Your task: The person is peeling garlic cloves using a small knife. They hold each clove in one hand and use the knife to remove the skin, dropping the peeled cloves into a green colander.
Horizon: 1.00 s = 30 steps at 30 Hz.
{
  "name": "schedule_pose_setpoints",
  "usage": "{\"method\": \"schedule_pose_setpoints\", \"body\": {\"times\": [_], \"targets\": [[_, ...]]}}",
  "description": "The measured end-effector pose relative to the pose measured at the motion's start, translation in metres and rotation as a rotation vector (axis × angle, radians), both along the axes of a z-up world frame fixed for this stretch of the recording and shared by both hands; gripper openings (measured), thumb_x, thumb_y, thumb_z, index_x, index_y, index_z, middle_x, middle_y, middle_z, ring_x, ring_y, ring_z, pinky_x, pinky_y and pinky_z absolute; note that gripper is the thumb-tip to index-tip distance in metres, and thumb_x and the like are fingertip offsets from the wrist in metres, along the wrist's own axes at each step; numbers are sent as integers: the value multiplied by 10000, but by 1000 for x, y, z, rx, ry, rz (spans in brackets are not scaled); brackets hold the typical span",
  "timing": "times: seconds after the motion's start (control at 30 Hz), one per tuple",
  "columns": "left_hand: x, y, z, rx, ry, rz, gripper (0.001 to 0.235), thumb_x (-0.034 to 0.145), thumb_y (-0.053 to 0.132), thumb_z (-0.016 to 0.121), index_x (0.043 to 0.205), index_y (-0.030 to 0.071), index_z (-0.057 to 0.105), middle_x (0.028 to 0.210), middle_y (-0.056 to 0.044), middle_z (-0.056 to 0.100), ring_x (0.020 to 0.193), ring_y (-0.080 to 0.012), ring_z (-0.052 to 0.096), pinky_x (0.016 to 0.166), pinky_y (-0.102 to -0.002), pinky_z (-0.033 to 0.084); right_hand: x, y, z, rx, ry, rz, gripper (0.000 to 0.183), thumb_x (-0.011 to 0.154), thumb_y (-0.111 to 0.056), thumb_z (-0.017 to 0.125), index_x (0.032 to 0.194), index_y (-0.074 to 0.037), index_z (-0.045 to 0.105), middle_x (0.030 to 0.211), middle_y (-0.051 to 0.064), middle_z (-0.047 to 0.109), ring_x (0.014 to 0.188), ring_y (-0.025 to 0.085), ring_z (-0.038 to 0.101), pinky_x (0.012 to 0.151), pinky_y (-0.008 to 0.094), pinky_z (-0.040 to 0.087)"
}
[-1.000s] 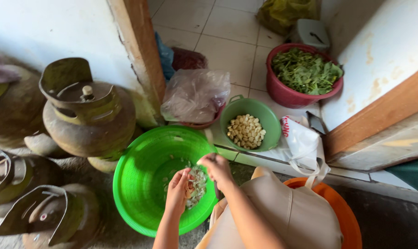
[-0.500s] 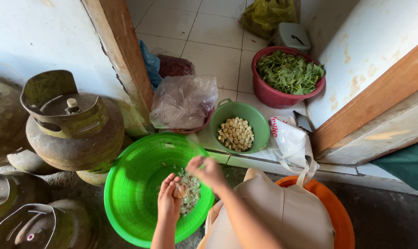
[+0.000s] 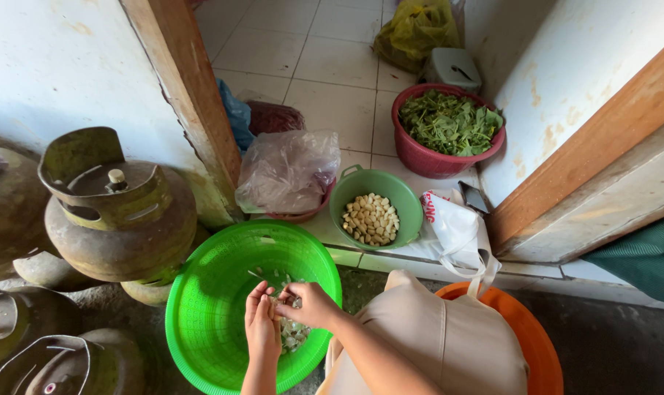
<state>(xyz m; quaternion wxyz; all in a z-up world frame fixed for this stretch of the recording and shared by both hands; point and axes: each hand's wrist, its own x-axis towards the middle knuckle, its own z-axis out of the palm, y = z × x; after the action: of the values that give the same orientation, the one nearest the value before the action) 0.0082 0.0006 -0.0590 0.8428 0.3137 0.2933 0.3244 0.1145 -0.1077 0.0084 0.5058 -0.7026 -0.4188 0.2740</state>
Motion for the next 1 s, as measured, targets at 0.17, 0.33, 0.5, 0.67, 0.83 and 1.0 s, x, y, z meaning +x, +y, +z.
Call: {"method": "schedule_pose_setpoints", "body": {"times": [0.17, 0.33, 0.5, 0.67, 0.83, 1.0], "targets": [[-4, 1, 7, 37, -15, 43, 301, 1050, 58, 458, 1338, 22, 541, 1089, -29, 580, 794, -23, 507, 665, -174, 452, -8, 0, 2, 138, 24, 11, 221, 876, -157, 786, 1022, -1, 729, 977, 104, 771, 910, 148, 728, 841, 300, 576], [-3, 0, 13, 92, -73, 63, 290, 1054, 59, 486, 1334, 11, 543, 1063, -33, 570, 734, -19, 456, 616, -180, 410, -15, -1, 5, 89, 24, -35, 212, 898, -155, 749, 1059, -19, 725, 1014, 93, 779, 950, 154, 742, 882, 301, 572], [-1, -1, 26, 173, 103, 25, 277, 1016, 105, 460, 1275, 37, 532, 1051, -20, 578, 749, -32, 533, 659, -197, 495, -8, 1, -4, 92, 60, -21, 173, 922, -172, 773, 985, -16, 733, 926, 94, 773, 830, 146, 731, 779, 299, 584], [-4, -3, 31, 495, 411, -63, 357, 1112, 306, 345, 1132, 23, 560, 833, -131, 535, 573, -149, 483, 469, -325, 411, -7, 1, -17, 121, 336, 61, 148, 960, -166, 748, 901, -40, 696, 826, 72, 732, 694, 112, 702, 655, 263, 590], [-1, 5, 29, 937, 409, 21, 314, 1096, 268, 358, 1080, 15, 544, 893, -77, 589, 641, -128, 553, 513, -306, 497, -6, 3, -19, 135, 393, 23, 190, 952, -189, 762, 915, -27, 670, 848, 71, 731, 738, 123, 720, 683, 268, 605], [1, 0, 35, 917, 533, -58, 238, 1078, 217, 414, 1039, -7, 485, 746, -114, 618, 577, -154, 587, 494, -323, 508, 1, 5, -18, 139, 406, 20, 161, 946, -152, 733, 1028, -17, 704, 905, 81, 744, 779, 121, 704, 725, 260, 587]]}}
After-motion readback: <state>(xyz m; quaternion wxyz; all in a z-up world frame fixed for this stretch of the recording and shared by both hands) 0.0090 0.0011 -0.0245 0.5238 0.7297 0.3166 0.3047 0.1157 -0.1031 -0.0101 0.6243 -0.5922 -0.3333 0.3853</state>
